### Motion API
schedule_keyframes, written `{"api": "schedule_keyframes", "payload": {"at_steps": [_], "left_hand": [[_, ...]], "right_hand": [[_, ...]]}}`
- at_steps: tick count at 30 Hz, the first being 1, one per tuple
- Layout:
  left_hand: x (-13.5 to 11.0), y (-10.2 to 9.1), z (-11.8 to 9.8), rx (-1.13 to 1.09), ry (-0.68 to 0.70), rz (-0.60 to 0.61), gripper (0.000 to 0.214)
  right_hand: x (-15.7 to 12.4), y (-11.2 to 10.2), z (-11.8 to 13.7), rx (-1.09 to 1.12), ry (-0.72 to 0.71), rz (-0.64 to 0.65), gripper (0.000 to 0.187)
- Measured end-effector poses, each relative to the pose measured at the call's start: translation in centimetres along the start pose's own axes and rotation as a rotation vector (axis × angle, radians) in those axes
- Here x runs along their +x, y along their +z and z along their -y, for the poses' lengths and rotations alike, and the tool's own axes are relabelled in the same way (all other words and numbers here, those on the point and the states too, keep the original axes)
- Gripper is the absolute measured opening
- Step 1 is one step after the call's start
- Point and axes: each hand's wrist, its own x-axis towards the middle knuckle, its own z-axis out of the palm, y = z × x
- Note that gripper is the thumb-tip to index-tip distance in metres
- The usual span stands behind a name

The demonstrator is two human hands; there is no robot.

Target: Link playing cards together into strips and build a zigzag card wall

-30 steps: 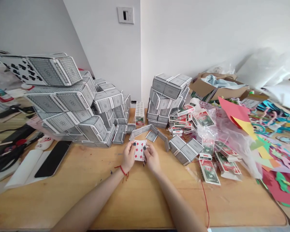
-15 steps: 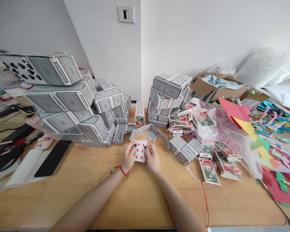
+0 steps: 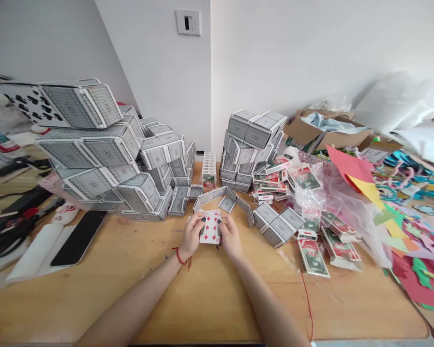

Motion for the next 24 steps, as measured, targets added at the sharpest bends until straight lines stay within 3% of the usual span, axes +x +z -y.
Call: {"api": "schedule_keyframes", "payload": {"at_steps": [6,12,16,21,24], "left_hand": [[0.0,0.0,-0.6,0.110,0.164,-0.058,0.015],[0.2,-0.3,-0.6,0.156,0.138,-0.045,0.017],[0.3,-1.1,-1.0,0.252,0.173,0.034,0.019],[0.7,-1.8,-1.5,0.320,0.246,0.106,0.022],[0.7,-1.5,-1.1,0.230,0.147,0.080,0.028]], "right_hand": [[0.0,0.2,-0.1,0.112,0.063,0.038,0.013],[0.0,0.0,0.5,0.198,0.168,0.136,0.020],[0.3,-0.5,0.8,0.061,0.202,0.181,0.031],[0.8,-1.1,0.4,-0.103,0.116,0.183,0.037],[0.8,-0.9,0.0,-0.171,0.067,0.175,0.038]]}}
